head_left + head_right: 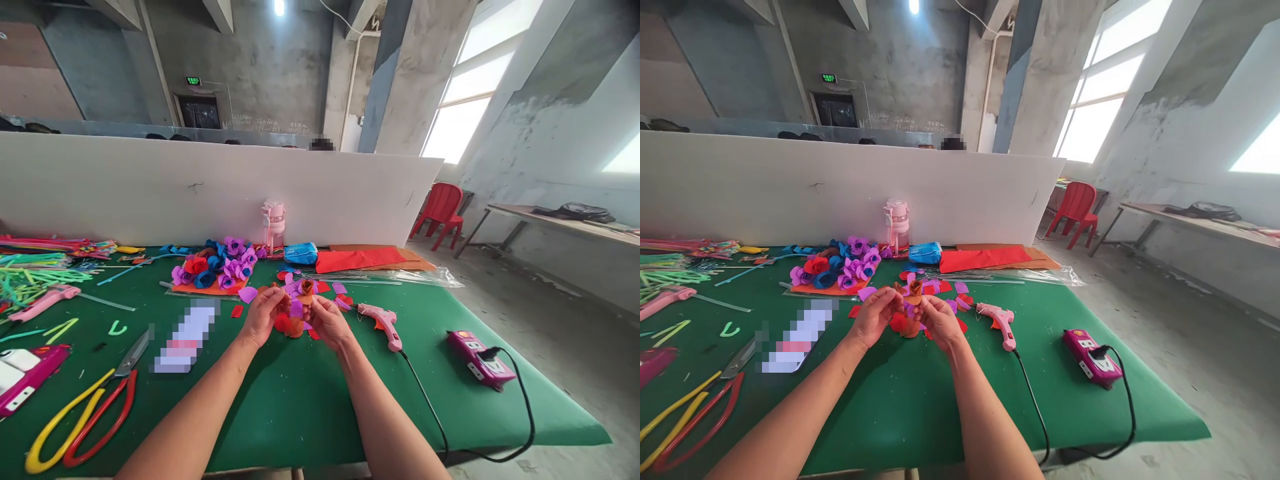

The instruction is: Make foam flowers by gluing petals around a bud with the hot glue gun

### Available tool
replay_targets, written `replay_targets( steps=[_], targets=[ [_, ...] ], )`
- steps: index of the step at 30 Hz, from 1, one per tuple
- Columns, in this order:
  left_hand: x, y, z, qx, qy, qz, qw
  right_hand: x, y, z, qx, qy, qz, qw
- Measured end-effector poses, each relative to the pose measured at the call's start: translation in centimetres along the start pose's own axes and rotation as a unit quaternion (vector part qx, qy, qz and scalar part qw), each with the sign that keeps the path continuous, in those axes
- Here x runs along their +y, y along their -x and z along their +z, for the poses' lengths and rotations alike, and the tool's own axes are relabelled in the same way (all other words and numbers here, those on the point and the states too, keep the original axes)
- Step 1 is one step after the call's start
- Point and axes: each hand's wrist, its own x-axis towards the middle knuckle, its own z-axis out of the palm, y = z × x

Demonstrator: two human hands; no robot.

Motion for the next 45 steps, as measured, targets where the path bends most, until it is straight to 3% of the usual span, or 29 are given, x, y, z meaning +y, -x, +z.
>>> replay_targets(
  steps=[4, 8, 12, 18, 23, 34, 45],
  targets=[
    [-0.1, -0.2, -0.4, 0.058, -0.148, 0.138, 0.978, 0.2, -0.1, 0.1, 0.025, -0.023, 0.007, 0.999],
    [0.2, 0.2, -0.5, 0.040, -0.326, 0.309, 0.892, 0.6, -0.2, 0.0, 0.053, -0.039, 0.003, 0.998],
    [0.5, 0.5, -0.2, 0.021, -0.424, 0.383, 0.820, 0.8, -0.2, 0.1, 0.053, -0.033, 0.022, 0.998],
    [0.8, -0.2, -1.1, 0.079, -0.432, 0.394, 0.807, 0.8, -0.1, -0.1, 0.045, 0.002, 0.055, 0.997],
    [1.3, -0.3, -1.5, 0.030, -0.487, 0.407, 0.772, 0.9, -0.1, -0.6, 0.049, 0.029, 0.086, 0.995],
    [1.2, -0.3, -1.7, -0.027, -0.530, 0.433, 0.729, 0.5, 0.1, -0.4, 0.040, 0.041, 0.129, 0.990],
    [1.4, -0.5, -1.9, -0.032, -0.575, 0.412, 0.706, 0.4, 0.1, -0.4, 0.047, 0.070, 0.114, 0.990]
  ],
)
